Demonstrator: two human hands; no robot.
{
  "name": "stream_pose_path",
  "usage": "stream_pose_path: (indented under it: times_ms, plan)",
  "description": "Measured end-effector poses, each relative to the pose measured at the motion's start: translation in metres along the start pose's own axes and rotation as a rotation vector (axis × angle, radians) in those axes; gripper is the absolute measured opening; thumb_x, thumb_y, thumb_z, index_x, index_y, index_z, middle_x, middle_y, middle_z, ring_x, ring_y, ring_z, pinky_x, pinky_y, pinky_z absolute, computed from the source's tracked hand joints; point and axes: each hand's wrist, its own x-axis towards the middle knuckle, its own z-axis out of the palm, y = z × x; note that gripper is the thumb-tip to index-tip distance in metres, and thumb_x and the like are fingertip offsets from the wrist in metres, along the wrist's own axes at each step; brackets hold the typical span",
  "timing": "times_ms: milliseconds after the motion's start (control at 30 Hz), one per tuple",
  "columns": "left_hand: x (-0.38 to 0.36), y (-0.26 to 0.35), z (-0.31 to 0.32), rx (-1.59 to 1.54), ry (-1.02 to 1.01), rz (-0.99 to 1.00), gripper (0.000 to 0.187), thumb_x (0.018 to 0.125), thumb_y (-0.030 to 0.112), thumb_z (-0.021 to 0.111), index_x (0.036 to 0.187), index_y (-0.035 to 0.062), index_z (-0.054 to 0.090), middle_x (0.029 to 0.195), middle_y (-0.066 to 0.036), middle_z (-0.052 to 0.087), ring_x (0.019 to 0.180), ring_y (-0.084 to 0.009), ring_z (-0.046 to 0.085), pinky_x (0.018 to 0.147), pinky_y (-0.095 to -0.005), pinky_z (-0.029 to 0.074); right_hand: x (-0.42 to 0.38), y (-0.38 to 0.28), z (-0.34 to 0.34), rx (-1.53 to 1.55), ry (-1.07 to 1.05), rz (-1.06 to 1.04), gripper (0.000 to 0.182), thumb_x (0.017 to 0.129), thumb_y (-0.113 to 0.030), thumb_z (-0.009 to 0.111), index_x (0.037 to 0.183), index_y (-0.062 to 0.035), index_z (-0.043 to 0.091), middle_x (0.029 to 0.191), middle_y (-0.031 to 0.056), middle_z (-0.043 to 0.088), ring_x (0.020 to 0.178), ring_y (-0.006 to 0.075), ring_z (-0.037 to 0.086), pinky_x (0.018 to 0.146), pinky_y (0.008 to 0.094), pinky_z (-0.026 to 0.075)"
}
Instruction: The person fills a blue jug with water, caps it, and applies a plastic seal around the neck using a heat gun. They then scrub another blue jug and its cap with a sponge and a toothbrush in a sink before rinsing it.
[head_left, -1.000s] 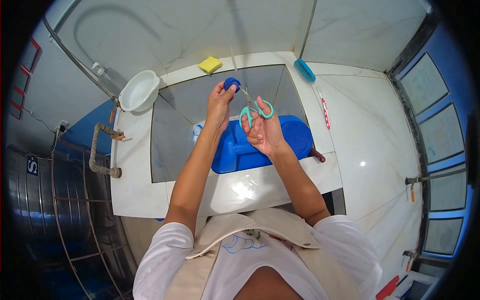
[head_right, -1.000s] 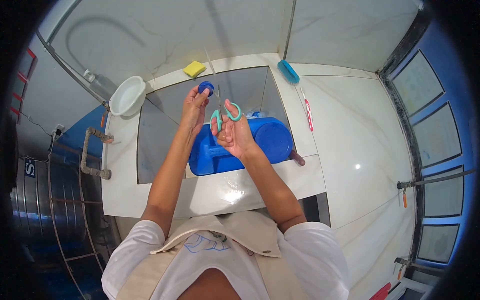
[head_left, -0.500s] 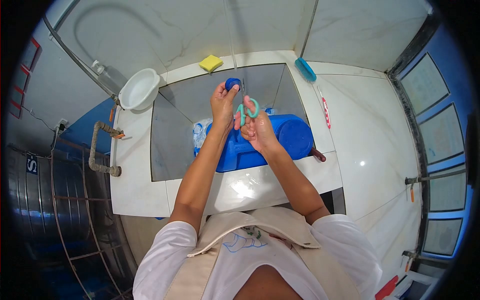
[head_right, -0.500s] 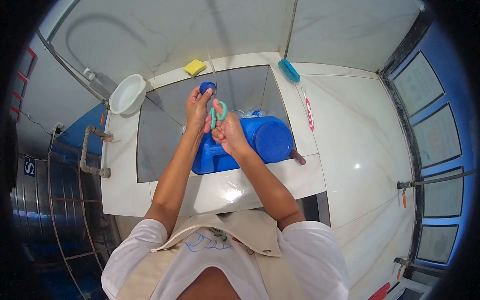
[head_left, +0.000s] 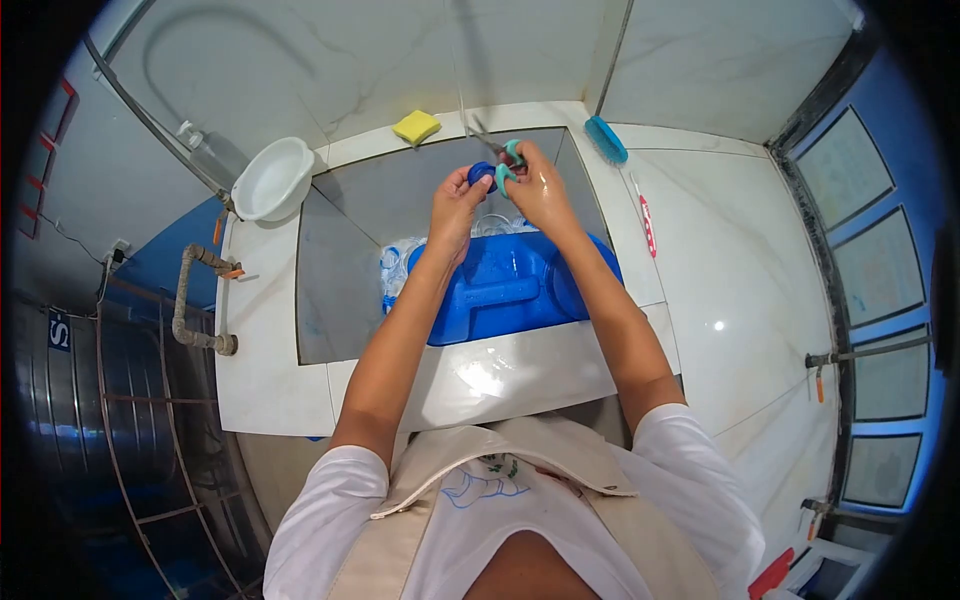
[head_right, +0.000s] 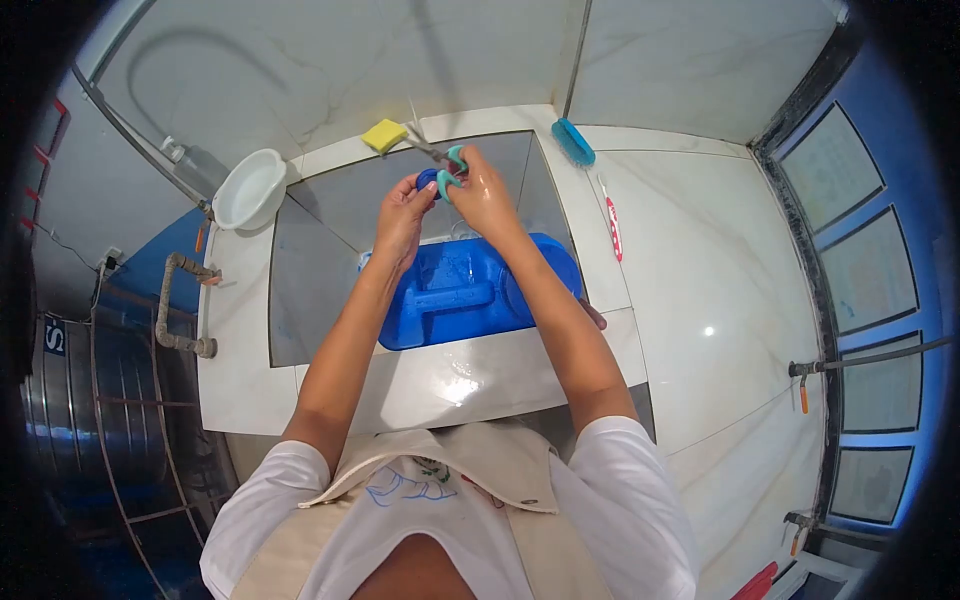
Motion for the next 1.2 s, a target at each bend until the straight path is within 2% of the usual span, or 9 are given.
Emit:
stream_pose_path:
  times_ms: [67, 267, 500, 600, 700, 800, 933, 1100, 1200]
  plan:
    - [-0.002, 0.001, 0.002, 0.048, 0.004, 0.04, 0.024, 0.084, 0.01, 0.061, 0.106, 0.0023, 0.056, 0.089, 0.0, 0.061, 0.079, -0.0065, 0.052, 0.073, -0.0208, 0.04, -0.005, -0.028, -0.005, -0.243, -0.121, 0.132, 0.031, 0.074, -0.01, 0.065, 0.097, 0.001, 0.048, 0.085, 0.0171, 0.061, 0.077, 0.0297, 0.062, 0.067, 0.0364, 0.048]
    - [-0.002, 0.004, -0.003, 0.139, -0.018, 0.033, 0.02, 0.084, 0.009, 0.059, 0.103, 0.0023, 0.058, 0.089, 0.0, 0.061, 0.078, -0.0062, 0.052, 0.072, -0.021, 0.04, -0.012, -0.024, 0.004, -0.35, -0.042, -0.106, 0.024, 0.071, -0.005, 0.062, 0.091, 0.0005, 0.049, 0.081, 0.0202, 0.06, 0.077, 0.0379, 0.06, 0.065, 0.0409, 0.047]
    - [0.009, 0.021, -0.027, 0.298, -0.199, -0.083, 0.02, 0.085, 0.014, 0.059, 0.102, 0.0037, 0.059, 0.085, 0.001, 0.06, 0.077, -0.0059, 0.052, 0.071, -0.0211, 0.04, -0.011, -0.017, -0.004, -0.301, -0.166, 0.007, 0.024, 0.073, -0.005, 0.062, 0.091, 0.0, 0.048, 0.081, 0.0194, 0.061, 0.073, 0.0348, 0.061, 0.064, 0.0387, 0.047]
    - [0.008, 0.035, -0.033, 0.201, -0.335, -0.258, 0.023, 0.084, 0.017, 0.06, 0.103, 0.0039, 0.059, 0.085, 0.002, 0.06, 0.079, -0.0067, 0.053, 0.074, -0.022, 0.041, -0.006, -0.014, -0.012, -0.287, -0.141, -0.025, 0.024, 0.074, -0.006, 0.063, 0.092, 0.0001, 0.049, 0.08, 0.0166, 0.063, 0.07, 0.0275, 0.062, 0.063, 0.0346, 0.048]
    - [0.01, 0.043, -0.038, 0.137, -0.422, -0.332, 0.029, 0.085, 0.019, 0.06, 0.108, 0.0023, 0.057, 0.091, -0.001, 0.061, 0.083, -0.0079, 0.054, 0.076, -0.0228, 0.043, 0.009, -0.004, -0.026, -0.17, -0.142, 0.137, 0.021, 0.078, -0.006, 0.063, 0.094, -0.0006, 0.051, 0.078, 0.0098, 0.063, 0.072, 0.009, 0.06, 0.061, 0.0256, 0.048]
    - [0.017, 0.043, -0.033, 0.066, -0.36, -0.263, 0.027, 0.086, 0.018, 0.059, 0.109, 0.0034, 0.056, 0.093, -0.001, 0.06, 0.086, -0.008, 0.054, 0.083, -0.0242, 0.042, 0.003, -0.002, -0.018, 0.135, -0.206, 0.091, 0.02, 0.078, -0.006, 0.063, 0.093, -0.0001, 0.051, 0.076, 0.0091, 0.063, 0.072, 0.0073, 0.059, 0.061, 0.0253, 0.048]
    - [0.014, 0.035, -0.017, 0.052, -0.221, -0.159, 0.029, 0.086, 0.014, 0.059, 0.11, 0.0022, 0.052, 0.095, -0.003, 0.061, 0.087, -0.0089, 0.055, 0.081, -0.0244, 0.042, -0.003, -0.023, -0.005, 0.061, -0.182, 0.107, 0.021, 0.077, -0.006, 0.063, 0.093, 0.0012, 0.05, 0.077, 0.0126, 0.063, 0.073, 0.0136, 0.062, 0.063, 0.0284, 0.049]
    - [0.01, 0.029, -0.012, 0.124, -0.151, -0.021, 0.022, 0.085, 0.01, 0.059, 0.104, 0.0016, 0.052, 0.095, -0.005, 0.062, 0.088, -0.0107, 0.057, 0.081, -0.0239, 0.043, -0.005, -0.031, 0.002, -0.246, -0.059, -0.025, 0.025, 0.073, -0.006, 0.063, 0.092, 0.0016, 0.05, 0.078, 0.0206, 0.06, 0.071, 0.0347, 0.061, 0.063, 0.0377, 0.048]
    - [0.009, 0.03, -0.015, 0.138, -0.157, -0.006, 0.019, 0.085, 0.009, 0.058, 0.102, 0.001, 0.051, 0.095, -0.006, 0.061, 0.087, -0.011, 0.057, 0.081, -0.0237, 0.043, -0.005, -0.031, 0.005, -0.274, -0.043, -0.082, 0.025, 0.071, -0.006, 0.064, 0.091, 0.001, 0.05, 0.076, 0.0202, 0.06, 0.068, 0.0357, 0.06, 0.06, 0.0388, 0.046]
